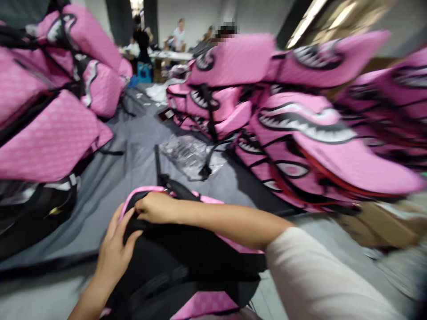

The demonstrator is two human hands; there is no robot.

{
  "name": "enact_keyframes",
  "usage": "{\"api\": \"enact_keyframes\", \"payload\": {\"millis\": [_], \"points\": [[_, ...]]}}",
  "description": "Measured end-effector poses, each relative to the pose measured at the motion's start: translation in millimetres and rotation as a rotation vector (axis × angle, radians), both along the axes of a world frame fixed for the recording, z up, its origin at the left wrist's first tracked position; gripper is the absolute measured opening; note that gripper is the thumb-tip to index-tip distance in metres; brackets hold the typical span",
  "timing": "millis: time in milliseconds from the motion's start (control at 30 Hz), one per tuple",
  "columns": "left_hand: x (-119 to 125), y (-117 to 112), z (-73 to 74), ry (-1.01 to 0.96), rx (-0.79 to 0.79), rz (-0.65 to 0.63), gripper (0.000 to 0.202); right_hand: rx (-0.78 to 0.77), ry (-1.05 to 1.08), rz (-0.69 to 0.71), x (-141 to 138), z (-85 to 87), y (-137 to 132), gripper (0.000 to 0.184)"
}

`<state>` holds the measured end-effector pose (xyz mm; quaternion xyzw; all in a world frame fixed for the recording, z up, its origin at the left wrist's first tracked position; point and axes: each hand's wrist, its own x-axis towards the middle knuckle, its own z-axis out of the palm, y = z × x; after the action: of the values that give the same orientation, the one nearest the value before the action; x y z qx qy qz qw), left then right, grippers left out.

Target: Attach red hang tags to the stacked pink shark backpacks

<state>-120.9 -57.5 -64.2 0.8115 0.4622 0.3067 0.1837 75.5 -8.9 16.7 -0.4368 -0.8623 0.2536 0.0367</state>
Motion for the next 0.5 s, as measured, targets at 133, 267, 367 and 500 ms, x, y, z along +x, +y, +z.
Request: {"api": "enact_keyframes", "payload": {"millis": [133, 267, 367, 500], "points": [[2, 0, 5.7, -0.05, 0.068, 0.017, 0.024, 0.117, -0.027, -0.172, 0, -7.3, -9, 0.016], [-2, -3, 6.2, -0.083, 0.076, 0.006, 0.022, 0.052, -0.084, -0.267, 7, -8.3, -19, 0.014], [-2, -6, 7.1, -0.115, 0.085, -0.015, 0.024, 0.005, -0.118, -0.299, 11, -1.7, -25, 0.019], [-2, -7, 6.0, -0.095, 0.07, 0.006, 0.023, -0.046, -0.081, -0.282, 6, 2.5, -23, 0.016]]}}
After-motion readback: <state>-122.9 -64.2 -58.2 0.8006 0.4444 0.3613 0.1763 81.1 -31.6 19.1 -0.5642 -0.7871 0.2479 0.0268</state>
